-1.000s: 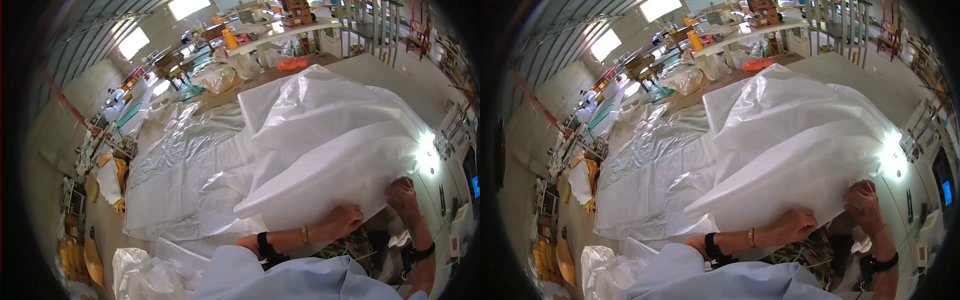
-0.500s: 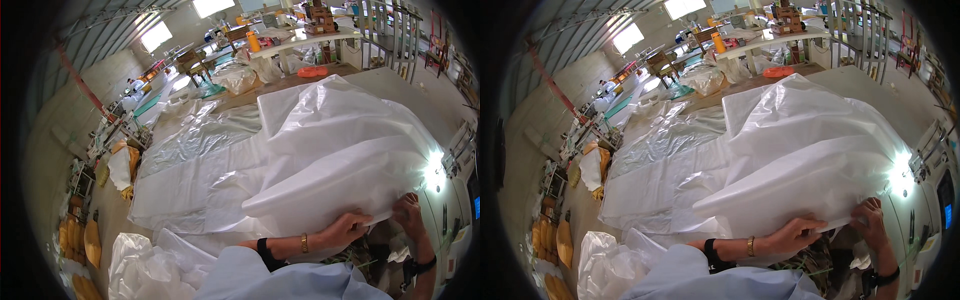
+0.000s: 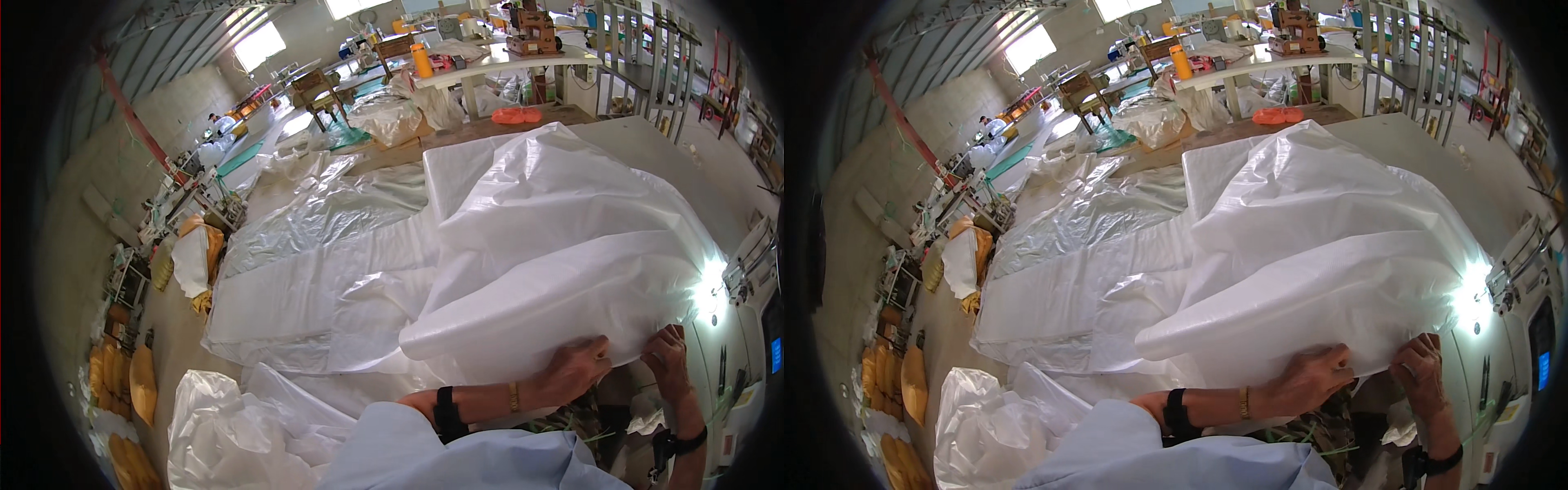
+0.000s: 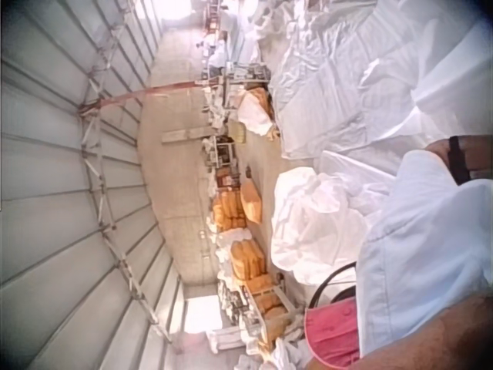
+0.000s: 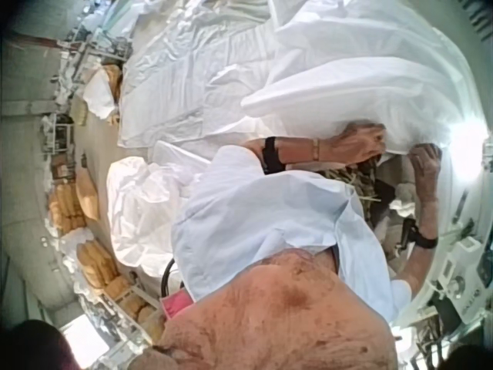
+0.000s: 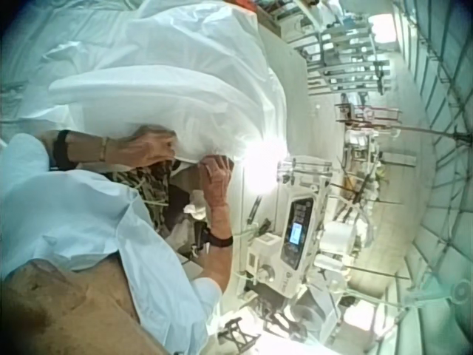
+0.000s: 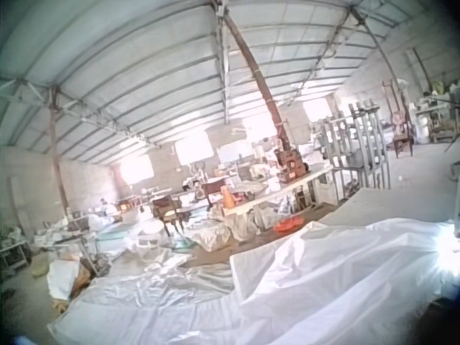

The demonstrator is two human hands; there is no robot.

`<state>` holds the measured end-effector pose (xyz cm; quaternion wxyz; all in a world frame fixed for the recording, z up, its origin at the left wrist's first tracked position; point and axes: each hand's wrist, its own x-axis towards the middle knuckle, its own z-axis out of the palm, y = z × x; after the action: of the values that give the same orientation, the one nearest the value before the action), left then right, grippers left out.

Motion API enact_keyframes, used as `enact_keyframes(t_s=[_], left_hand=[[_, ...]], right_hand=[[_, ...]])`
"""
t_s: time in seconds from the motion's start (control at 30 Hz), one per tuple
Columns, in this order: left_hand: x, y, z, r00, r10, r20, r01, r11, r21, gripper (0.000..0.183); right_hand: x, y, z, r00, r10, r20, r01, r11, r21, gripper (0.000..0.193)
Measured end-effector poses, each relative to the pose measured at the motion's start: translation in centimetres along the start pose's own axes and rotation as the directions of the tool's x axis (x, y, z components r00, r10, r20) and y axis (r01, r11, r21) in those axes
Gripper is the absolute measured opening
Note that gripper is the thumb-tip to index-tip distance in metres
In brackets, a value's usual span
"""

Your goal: The person folds the edges of a white plastic sheet and feeds it through a sewing machine to hem the material. They repeatedly align the seams and pull the sheet across the table, occasionally using shears to trim the plastic.

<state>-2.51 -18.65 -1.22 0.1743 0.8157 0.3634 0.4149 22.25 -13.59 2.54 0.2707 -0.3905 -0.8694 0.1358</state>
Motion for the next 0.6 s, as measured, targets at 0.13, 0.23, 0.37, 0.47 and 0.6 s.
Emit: enact_keyframes(t_s=[0.13, 0.23, 0.37, 0.47, 0.6], left_hand=[[-0.8, 0.3, -0.5, 0.984, -0.022, 0.178, -0.009, 0.985, 0.174, 0.041], [-1.3, 0.2, -0.2, 0.990, 0.040, 0.138, -0.055, 0.993, 0.104, 0.052], [-1.2, -0.6, -0.3, 0.981, -0.059, 0.185, 0.062, 0.998, -0.011, 0.051], [-0.8, -2.1, 0.2, 0.980, -0.035, 0.194, 0.075, 0.976, -0.204, 0.047], [0.4, -2.1, -0.7, 0.970, -0.089, 0.226, 0.175, 0.901, -0.397, 0.032]], right_hand=[[0.0, 1.7, 0.0, 1.000, 0.016, -0.013, -0.016, 1.000, 0.005, 0.017], [-0.3, 3.4, -0.4, 0.998, 0.021, -0.051, -0.019, 0.999, 0.041, 0.017], [-0.3, 3.8, -1.0, 0.998, 0.027, -0.049, -0.027, 1.000, -0.012, 0.020], [-0.5, 4.7, -1.5, 0.996, 0.064, -0.055, -0.070, 0.993, -0.100, 0.022], [-0.1, 7.2, -3.3, 1.000, 0.000, -0.021, -0.006, 0.955, -0.295, 0.028]])
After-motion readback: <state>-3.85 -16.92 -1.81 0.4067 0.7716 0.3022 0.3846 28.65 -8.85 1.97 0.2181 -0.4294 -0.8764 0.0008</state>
